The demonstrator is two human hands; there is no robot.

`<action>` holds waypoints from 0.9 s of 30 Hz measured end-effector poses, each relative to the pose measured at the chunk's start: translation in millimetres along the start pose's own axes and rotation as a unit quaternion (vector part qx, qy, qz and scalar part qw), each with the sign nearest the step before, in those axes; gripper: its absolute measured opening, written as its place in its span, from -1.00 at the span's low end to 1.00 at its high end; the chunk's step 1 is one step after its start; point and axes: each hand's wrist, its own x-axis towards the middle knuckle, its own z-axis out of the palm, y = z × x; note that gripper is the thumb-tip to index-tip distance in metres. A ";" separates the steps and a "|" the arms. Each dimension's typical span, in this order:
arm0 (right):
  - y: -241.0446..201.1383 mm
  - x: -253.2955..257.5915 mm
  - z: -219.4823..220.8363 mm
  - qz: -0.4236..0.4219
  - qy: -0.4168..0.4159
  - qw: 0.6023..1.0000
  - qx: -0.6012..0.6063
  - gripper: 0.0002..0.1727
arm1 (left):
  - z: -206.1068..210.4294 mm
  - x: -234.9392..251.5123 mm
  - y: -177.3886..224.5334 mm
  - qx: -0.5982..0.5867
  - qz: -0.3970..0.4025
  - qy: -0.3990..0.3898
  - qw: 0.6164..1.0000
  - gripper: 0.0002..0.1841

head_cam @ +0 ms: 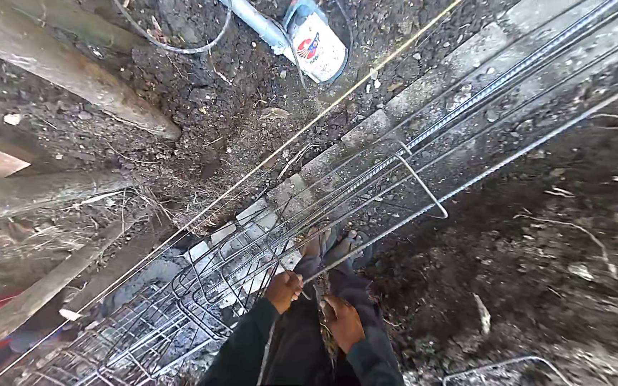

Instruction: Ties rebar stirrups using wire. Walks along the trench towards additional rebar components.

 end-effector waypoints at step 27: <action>-64.5 13.2 -266.9 -0.037 0.374 0.926 -0.026 -0.44 | 14.0 17.6 -52.2 0.028 -0.072 0.223 0.972 -0.48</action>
